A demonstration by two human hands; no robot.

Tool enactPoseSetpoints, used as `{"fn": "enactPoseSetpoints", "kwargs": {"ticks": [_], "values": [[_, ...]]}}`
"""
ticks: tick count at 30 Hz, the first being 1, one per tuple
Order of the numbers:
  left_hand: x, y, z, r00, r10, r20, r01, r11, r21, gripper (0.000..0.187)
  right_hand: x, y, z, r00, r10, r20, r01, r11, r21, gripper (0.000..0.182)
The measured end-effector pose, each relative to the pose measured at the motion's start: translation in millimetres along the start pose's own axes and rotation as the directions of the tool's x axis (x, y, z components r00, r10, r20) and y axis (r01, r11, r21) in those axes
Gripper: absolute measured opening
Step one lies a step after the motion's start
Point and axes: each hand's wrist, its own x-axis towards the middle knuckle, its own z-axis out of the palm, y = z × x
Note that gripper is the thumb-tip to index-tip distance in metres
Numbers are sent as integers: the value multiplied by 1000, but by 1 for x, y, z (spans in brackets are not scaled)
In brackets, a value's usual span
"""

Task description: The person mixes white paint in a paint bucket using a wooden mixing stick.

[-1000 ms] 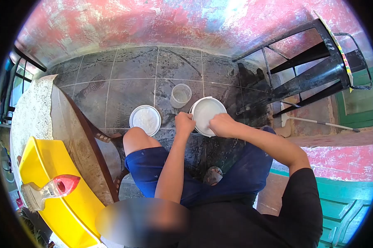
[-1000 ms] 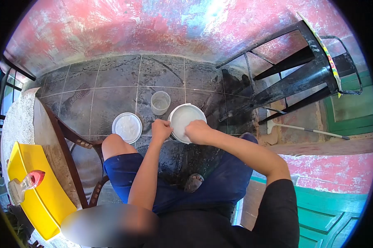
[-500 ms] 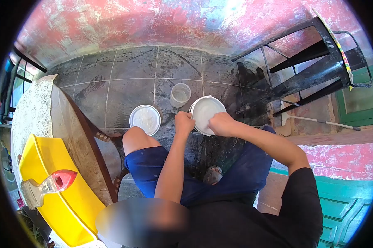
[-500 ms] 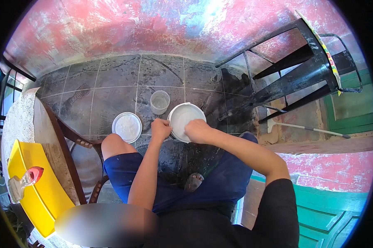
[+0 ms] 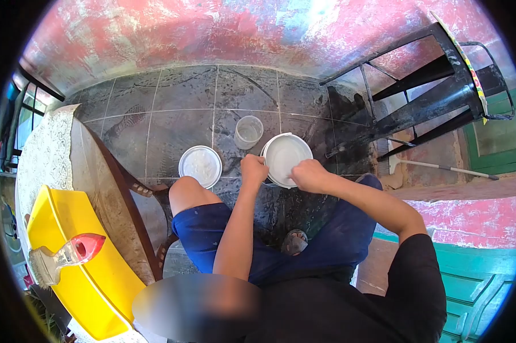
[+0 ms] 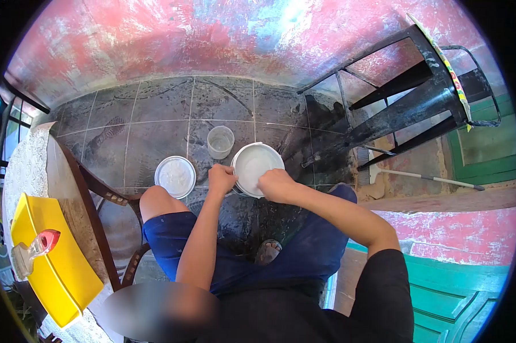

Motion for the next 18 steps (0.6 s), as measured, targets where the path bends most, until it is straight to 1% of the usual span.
{"fn": "enactPoseSetpoints", "kwargs": {"ticks": [1, 2, 4, 5, 7, 8, 10, 11, 13, 14, 16, 17, 18], "values": [[0, 2, -2, 1000, 3, 1, -3, 1000, 2, 13, 6, -5, -4, 998, 5, -59, -2, 999, 46, 17], [-1, 4, -5, 999, -9, 31, 9, 1000, 3, 14, 15, 2, 0, 998, 7, -60, -4, 999, 48, 17], [-3, 6, -7, 998, -21, 61, 21, 1000, 6, 14, 42, 24, 9, 958, 139, -250, -126, 990, 68, 21], [-3, 5, -6, 999, -22, 47, 23, 1000, -13, 15, 45, 36, 9, 958, 140, -251, -127, 990, 69, 21], [-4, 3, -6, 999, -27, 35, 28, 999, -32, 15, 37, 61, 10, 964, 164, -210, -181, 981, -65, 19], [-5, 3, -5, 1000, -4, 26, 4, 1000, -22, 16, 26, 62, 9, 965, 164, -206, -181, 981, -64, 19], [-7, 4, -6, 1000, 18, 17, -18, 1000, -15, 16, 1, 55, 9, 988, 149, -39, -153, 979, -131, 19], [-6, 5, -7, 1000, 5, 23, -4, 999, -36, 16, -7, 45, 8, 988, 146, -40, -150, 979, -135, 19], [-6, 6, -8, 1000, -8, 30, 10, 998, -55, 17, -17, 24, 9, 997, 68, 41, -68, 998, -4, 16], [-5, 6, -8, 999, -13, 45, 14, 999, -29, 17, -11, 16, 8, 997, 71, 40, -71, 997, -1, 16], [-2, 5, -6, 998, -12, 56, 13, 1000, -2, 18, 8, 1, 4, 997, 6, -79, 0, 997, 75, 14], [-2, 2, -2, 1000, -4, 25, 4, 1000, -6, 17, 19, 6, 9, 997, 7, -81, -1, 997, 75, 14], [-2, -1, 1, 1000, 2, -7, -2, 1000, -10, 17, 36, 15, 13, 982, 75, -173, -62, 995, 79, 14]]}}
